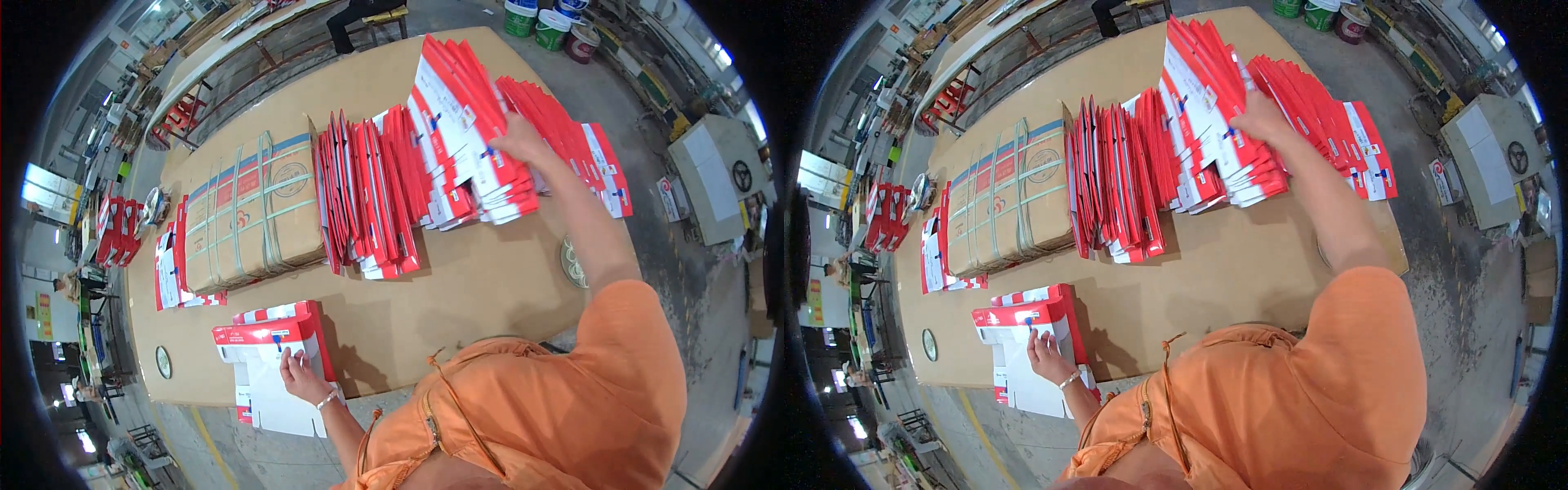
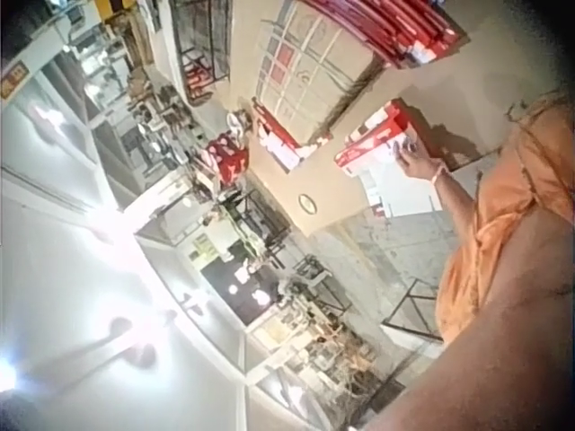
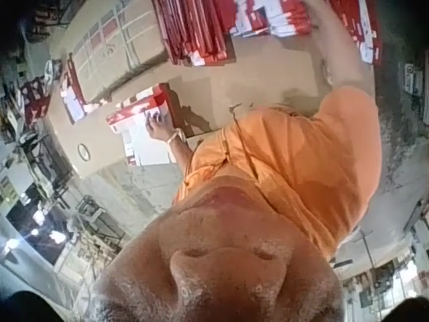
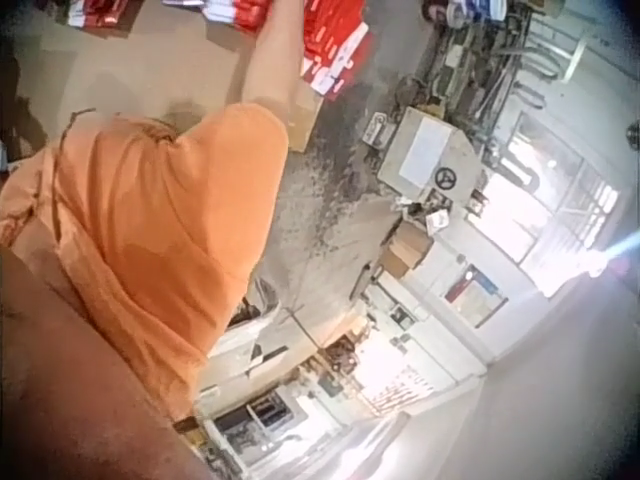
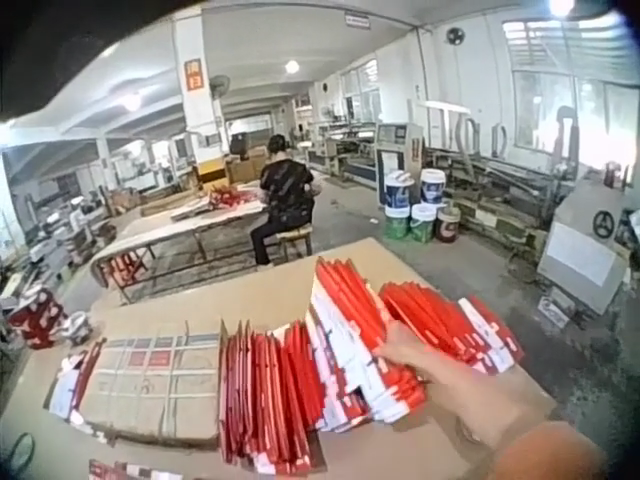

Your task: Stacking and organizing cardboard folders on a large table in a production area.

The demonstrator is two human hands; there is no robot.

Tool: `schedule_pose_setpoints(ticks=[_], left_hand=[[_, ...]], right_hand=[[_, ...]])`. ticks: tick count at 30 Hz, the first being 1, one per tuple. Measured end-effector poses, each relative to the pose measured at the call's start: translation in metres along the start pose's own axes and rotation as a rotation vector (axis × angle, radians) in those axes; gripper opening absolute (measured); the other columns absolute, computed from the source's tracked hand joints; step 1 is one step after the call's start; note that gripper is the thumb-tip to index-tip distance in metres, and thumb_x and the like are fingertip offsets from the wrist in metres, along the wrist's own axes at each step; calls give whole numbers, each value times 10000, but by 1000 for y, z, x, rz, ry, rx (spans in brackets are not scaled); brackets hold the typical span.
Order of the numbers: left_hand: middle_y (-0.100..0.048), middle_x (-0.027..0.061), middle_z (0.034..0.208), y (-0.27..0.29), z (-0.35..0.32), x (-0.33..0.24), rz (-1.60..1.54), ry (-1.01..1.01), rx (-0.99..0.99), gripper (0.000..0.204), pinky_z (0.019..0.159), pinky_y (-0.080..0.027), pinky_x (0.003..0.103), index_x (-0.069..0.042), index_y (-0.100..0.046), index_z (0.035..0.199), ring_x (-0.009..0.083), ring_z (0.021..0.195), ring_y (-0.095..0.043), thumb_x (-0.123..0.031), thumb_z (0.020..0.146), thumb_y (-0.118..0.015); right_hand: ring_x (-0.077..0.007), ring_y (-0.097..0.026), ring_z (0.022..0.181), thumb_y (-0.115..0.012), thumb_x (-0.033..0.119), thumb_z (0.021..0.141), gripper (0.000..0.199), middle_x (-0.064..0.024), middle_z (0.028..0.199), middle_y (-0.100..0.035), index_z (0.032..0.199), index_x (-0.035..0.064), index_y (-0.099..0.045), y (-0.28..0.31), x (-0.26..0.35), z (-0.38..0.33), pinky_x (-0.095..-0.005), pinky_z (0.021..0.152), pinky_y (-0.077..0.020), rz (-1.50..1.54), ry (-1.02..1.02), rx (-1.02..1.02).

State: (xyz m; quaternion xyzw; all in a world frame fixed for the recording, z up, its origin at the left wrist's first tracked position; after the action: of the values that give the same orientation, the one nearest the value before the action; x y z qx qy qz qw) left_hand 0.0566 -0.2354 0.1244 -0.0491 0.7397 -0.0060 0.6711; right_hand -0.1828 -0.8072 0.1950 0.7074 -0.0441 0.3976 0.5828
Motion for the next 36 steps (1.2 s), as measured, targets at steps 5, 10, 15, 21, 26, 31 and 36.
schedule_pose_setpoints(ticks=[5, 10, 15, 21, 26, 31, 36], left_hand=[[-556, 105, 1123, -72, -16, -27, 184, -471, 376, 253, 758, -482, 272, 20, -553, 1136, 157, 913, -570, -15, 889, -510], [-328, 201, 1395, -186, -128, -158, 419, -1309, 538, 861, 1054, -272, 525, -19, -382, 1339, 404, 1302, -312, -236, 625, -810], [-189, 186, 1486, -268, -179, -208, 793, -1395, 575, 1069, 1069, -150, 606, -93, -255, 1428, 405, 1372, -163, -460, 581, -795], [-438, 173, 1273, -259, -169, -127, 653, -992, 732, 874, 951, -380, 487, -77, -363, 1345, 336, 1169, -443, -277, 598, -770], [-603, 139, 896, -226, -176, -121, 403, -1102, 485, 373, 716, -499, 360, -26, -563, 933, 299, 819, -605, -113, 622, -750], [-655, 81, 923, -152, -156, -135, -2, -675, 558, 410, 726, -503, 278, 1, -561, 1008, 135, 838, -624, -100, 676, -779], [-631, 86, 1001, -101, -166, -120, -175, -381, 663, 563, 812, -505, 307, 9, -492, 1173, 164, 902, -614, -30, 678, -758]], right_hand=[[-379, -612, 910, -710, 200, 663, 518, -255, 937, -622, 1065, -63, -514, 121, 65, -56, -456, 800, -475, -330, 354, -221], [-326, -613, 882, -632, 155, 766, 338, -181, 887, -620, 1022, -15, -492, 145, 166, -108, -453, 753, -450, -665, 938, -309], [-163, -587, 844, -547, 139, 811, 121, -44, 845, -601, 917, 81, -544, 85, 226, -173, -317, 748, -393, -1060, 1474, -219], [-176, -538, 914, -546, 152, 818, 136, -52, 875, -559, 918, 69, -505, 37, 226, -205, -343, 827, -377, -1217, 1625, 87], [-176, -536, 929, -567, 183, 806, 189, -46, 930, -561, 945, 73, -504, 35, 239, -241, -349, 883, -381, -999, 1782, -70], [-229, -500, 1155, -652, 250, 752, 591, -103, 1147, -572, 1271, 56, -446, 131, 283, -311, -381, 1052, -319, -542, 1879, -317], [-309, -509, 1131, -819, 423, 495, 957, -120, 1233, -537, 1304, 72, -446, 131, 212, -253, -422, 954, -395, -469, 1292, -325]])
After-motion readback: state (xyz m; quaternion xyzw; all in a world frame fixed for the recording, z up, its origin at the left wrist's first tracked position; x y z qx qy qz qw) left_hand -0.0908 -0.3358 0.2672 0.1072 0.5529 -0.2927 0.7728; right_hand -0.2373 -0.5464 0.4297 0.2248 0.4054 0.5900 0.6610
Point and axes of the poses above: each hand's wrist, its own z-axis towards the middle knuckle, its own y-axis out of the back of the hand, x = y × z, the point moved 5 cm from there along z, towards the middle knuckle
